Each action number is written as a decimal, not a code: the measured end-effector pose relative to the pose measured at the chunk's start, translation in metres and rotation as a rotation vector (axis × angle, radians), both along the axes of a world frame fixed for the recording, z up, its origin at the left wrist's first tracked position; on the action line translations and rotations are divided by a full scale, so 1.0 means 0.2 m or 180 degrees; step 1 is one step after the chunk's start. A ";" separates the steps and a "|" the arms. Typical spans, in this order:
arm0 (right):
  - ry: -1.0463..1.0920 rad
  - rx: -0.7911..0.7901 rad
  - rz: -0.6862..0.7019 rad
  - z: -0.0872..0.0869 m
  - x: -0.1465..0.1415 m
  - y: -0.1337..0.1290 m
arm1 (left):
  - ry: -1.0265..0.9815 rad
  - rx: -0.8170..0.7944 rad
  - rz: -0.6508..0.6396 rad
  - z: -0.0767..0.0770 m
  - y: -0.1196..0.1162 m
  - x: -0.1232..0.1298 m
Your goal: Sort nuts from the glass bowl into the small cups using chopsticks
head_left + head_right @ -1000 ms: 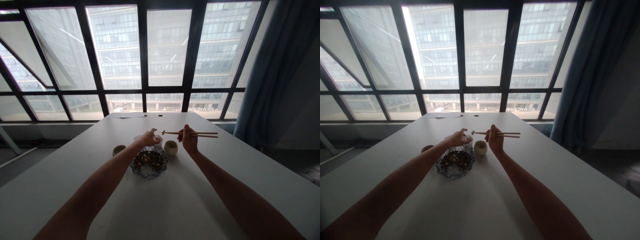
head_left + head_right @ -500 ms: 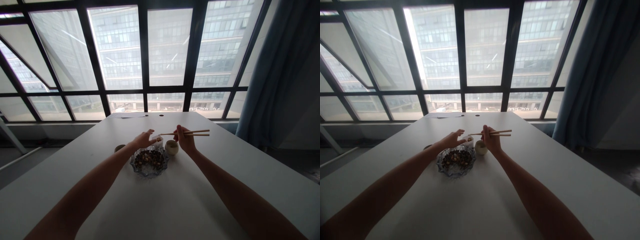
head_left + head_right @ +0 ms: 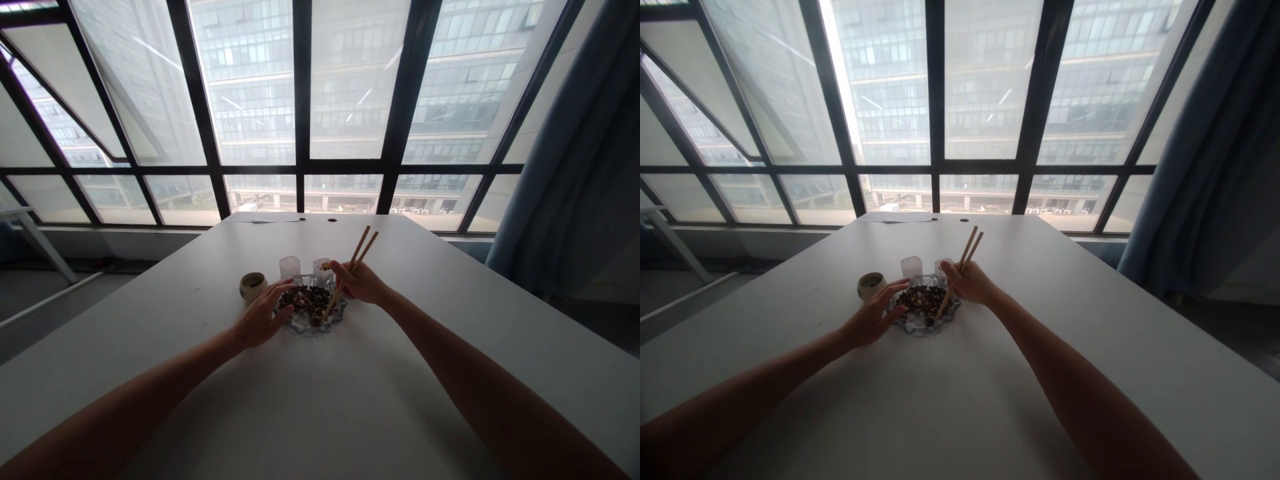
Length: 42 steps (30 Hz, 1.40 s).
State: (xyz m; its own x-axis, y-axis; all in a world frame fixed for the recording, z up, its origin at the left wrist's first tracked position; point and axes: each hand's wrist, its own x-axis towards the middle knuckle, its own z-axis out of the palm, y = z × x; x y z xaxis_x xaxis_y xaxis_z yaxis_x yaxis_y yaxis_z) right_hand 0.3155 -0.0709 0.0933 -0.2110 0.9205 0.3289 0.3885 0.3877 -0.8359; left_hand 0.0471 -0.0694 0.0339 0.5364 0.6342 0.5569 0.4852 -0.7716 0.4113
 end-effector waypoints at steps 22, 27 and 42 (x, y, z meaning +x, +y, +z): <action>-0.0010 -0.0051 0.0216 -0.04 -0.15 -0.07 | -0.0433 -0.0795 0.0466 -0.11 -0.03 0.01; -0.0120 0.0622 -0.0168 -0.07 -0.14 -0.06 | -0.0545 -0.0841 0.0448 -0.13 -0.02 0.01; -0.0539 0.0801 -0.0081 -0.07 -0.09 -0.06 | -0.0629 -0.0706 0.0430 -0.16 0.00 0.01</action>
